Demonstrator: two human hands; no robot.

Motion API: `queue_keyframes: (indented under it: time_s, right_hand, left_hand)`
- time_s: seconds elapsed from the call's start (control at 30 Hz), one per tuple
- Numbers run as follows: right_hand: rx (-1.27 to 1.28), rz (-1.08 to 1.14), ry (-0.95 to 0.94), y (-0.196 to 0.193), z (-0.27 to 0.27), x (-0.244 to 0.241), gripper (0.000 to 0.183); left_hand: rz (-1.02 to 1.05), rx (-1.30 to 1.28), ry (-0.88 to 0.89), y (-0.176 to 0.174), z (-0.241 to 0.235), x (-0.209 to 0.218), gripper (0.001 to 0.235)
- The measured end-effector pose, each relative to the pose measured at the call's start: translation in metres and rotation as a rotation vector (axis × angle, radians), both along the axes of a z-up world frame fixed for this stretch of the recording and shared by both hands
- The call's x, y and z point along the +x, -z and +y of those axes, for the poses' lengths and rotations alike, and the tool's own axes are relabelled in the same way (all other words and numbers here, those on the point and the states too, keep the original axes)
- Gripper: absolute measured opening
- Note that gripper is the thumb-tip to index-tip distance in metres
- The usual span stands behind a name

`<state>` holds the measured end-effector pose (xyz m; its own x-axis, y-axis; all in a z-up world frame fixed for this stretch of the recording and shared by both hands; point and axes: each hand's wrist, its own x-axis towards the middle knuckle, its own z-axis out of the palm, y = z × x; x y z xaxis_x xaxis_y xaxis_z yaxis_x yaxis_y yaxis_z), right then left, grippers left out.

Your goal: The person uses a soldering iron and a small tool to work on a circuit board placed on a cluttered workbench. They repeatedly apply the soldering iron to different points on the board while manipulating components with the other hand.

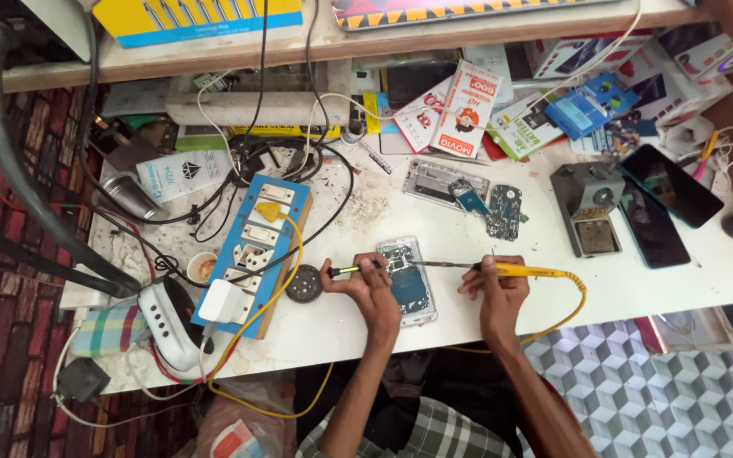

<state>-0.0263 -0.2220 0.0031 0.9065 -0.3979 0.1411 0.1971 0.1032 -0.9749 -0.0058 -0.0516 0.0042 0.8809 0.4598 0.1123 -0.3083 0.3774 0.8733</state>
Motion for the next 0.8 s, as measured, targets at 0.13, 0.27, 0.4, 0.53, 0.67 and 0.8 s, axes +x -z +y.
queue_keyframes:
  time_s: [0.13,0.27,0.4,0.53,0.67,0.8]
  right_hand:
    - [-0.033,0.005,0.032,-0.002,0.005,0.003,0.02]
    - [-0.057,0.002,0.047,-0.004,0.008,0.001,0.019]
    - [-0.073,0.004,0.059,-0.006,0.01,0.0,0.018]
    - [-0.082,0.007,0.078,-0.004,0.01,-0.001,0.018]
    - [-0.063,0.01,0.095,-0.005,0.009,0.001,0.018]
    - [-0.049,0.019,0.092,-0.005,0.009,0.001,0.019]
  left_hand:
    - [0.143,-0.034,0.002,-0.005,0.006,0.004,0.049]
    - [0.066,0.039,0.021,-0.005,0.001,0.011,0.048]
    - [0.003,0.076,0.108,-0.001,-0.003,0.024,0.044]
    - [-0.028,0.032,0.152,0.006,0.003,0.028,0.045]
    - [-0.016,0.096,0.11,0.007,0.018,0.02,0.044]
    - [0.035,0.161,0.167,0.01,0.022,0.018,0.048]
